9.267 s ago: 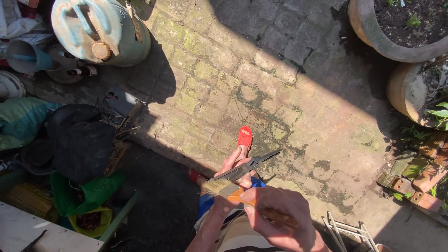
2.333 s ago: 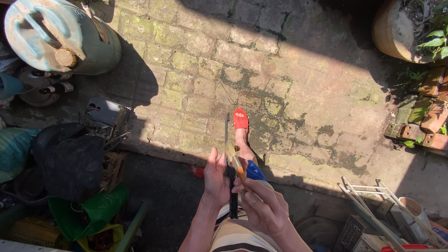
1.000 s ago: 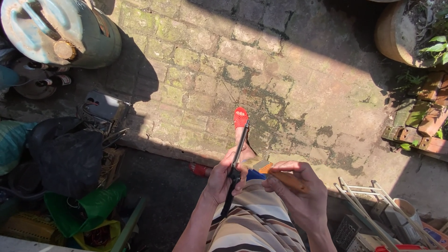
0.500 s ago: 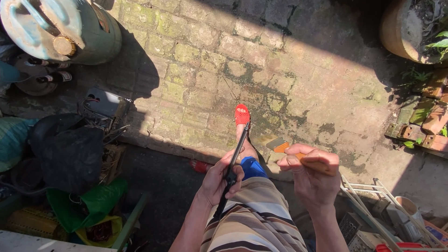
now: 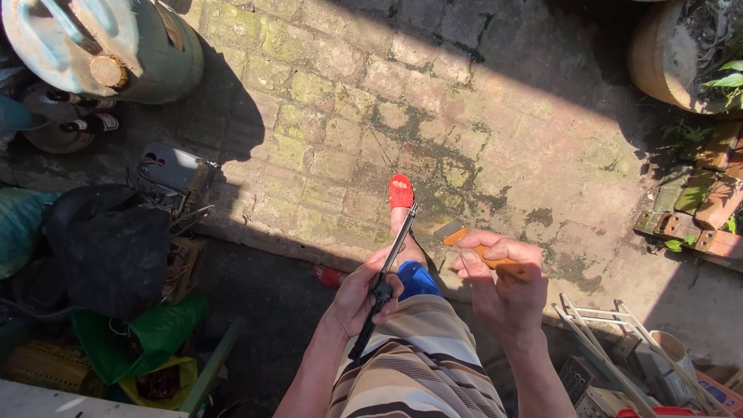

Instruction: Cleaning a black plastic component with a brush and applying a liquid treatment.

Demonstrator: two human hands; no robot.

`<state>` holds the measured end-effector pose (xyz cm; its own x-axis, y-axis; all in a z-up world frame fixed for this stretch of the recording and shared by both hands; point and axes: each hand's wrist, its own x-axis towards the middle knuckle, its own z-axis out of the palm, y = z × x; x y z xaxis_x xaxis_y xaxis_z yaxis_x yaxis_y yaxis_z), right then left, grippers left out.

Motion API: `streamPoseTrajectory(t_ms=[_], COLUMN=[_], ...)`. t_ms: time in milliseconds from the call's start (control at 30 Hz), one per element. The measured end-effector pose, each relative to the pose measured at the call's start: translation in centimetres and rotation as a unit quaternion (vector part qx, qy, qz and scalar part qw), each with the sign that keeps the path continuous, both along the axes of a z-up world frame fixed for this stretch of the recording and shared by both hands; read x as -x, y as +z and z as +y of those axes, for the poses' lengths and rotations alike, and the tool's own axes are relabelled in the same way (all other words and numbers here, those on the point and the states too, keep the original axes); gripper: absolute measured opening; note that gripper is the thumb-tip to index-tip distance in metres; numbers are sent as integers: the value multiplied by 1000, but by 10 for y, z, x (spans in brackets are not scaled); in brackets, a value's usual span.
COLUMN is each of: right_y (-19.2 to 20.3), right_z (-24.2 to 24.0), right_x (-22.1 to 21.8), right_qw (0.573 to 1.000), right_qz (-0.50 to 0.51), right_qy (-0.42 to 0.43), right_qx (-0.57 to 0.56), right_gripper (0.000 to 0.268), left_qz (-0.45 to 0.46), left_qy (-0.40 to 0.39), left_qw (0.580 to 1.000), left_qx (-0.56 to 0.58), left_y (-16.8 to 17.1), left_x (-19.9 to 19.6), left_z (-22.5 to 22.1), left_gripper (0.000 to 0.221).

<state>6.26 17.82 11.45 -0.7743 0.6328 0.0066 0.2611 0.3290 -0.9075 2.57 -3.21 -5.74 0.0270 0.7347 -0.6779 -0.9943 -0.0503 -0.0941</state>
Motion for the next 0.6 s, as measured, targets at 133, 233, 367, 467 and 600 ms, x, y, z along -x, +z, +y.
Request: streamPoseTrajectory(t_ms=[133,233,367,467,600], right_y=[-22,-30,-43,-45,-62], right_z=[-12,-18,-8,15,8], right_x=[7,20,12,5,9], right_qw=[963,947,882,855,906], right_qz=[-9,-35,5,65,-7], right_qy=[-73,-41,-59,-96,-58], right_qx=[258,316,468,506,419], right_gripper=[28,23,25,26,28], left_qz=[-6,6,-10,-11,-17], left_qy=[9,-9,-13,-13,-2], left_qw=[1000,1000,1000,1000,1000], left_qx=[-1,3,12,6,-4], left_y=[28,35,45,54,51], left_x=[17,23,27,34,31], left_z=[14,17,6,2,-2], left_gripper=[45,52,50,49,44])
